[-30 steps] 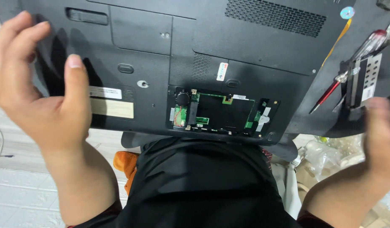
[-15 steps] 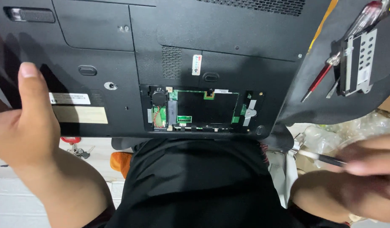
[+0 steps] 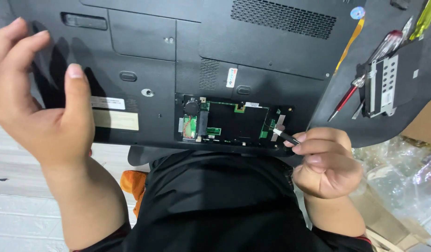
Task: Disassembling the base of a laptop by removing the battery, hard drive, and internal ribbon cables.
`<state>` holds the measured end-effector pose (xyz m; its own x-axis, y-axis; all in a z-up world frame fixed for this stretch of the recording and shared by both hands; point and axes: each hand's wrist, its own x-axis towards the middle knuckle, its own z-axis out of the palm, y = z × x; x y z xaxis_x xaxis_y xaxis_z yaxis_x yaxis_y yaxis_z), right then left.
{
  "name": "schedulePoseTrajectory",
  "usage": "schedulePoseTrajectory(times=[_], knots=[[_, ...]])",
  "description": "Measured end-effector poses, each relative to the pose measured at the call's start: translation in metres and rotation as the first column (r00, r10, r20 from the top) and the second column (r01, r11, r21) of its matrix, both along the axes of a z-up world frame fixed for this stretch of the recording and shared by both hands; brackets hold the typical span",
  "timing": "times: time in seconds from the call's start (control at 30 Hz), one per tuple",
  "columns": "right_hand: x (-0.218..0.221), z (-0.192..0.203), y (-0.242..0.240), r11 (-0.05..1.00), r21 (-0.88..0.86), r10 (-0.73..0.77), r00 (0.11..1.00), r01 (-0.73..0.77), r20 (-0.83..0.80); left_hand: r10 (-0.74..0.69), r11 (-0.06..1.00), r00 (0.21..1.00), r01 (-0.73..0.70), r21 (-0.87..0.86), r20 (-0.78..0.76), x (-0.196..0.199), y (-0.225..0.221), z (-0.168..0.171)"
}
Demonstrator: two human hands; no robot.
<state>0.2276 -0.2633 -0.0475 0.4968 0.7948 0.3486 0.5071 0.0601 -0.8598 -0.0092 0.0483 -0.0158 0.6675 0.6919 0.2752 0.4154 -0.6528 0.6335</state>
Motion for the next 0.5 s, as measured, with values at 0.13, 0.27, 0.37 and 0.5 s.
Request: schedulePoseTrajectory(times=[0.13,0.27,0.37,0.5], knots=[[-0.004,0.002,0.005,0.997,0.060,-0.062,0.997,0.058,0.056,0.002,0.998,1.000,-0.002,0.058,-0.009,-0.002,0.001,0.002],[0.000,0.005,0.002,0.996,0.082,-0.026,0.998,0.022,0.055,0.019,0.998,1.000,-0.019,0.063,-0.003,-0.003,0.000,0.002],[-0.009,0.010,0.011,0.976,0.149,-0.161,0.987,0.157,0.018,0.043,0.989,0.996,-0.030,0.145,-0.084,-0.002,-0.006,0.010],[-0.010,0.015,0.023,0.956,0.229,-0.182,0.983,0.183,-0.026,-0.067,0.984,0.996,0.076,0.162,-0.058,0.012,-0.020,0.015]])
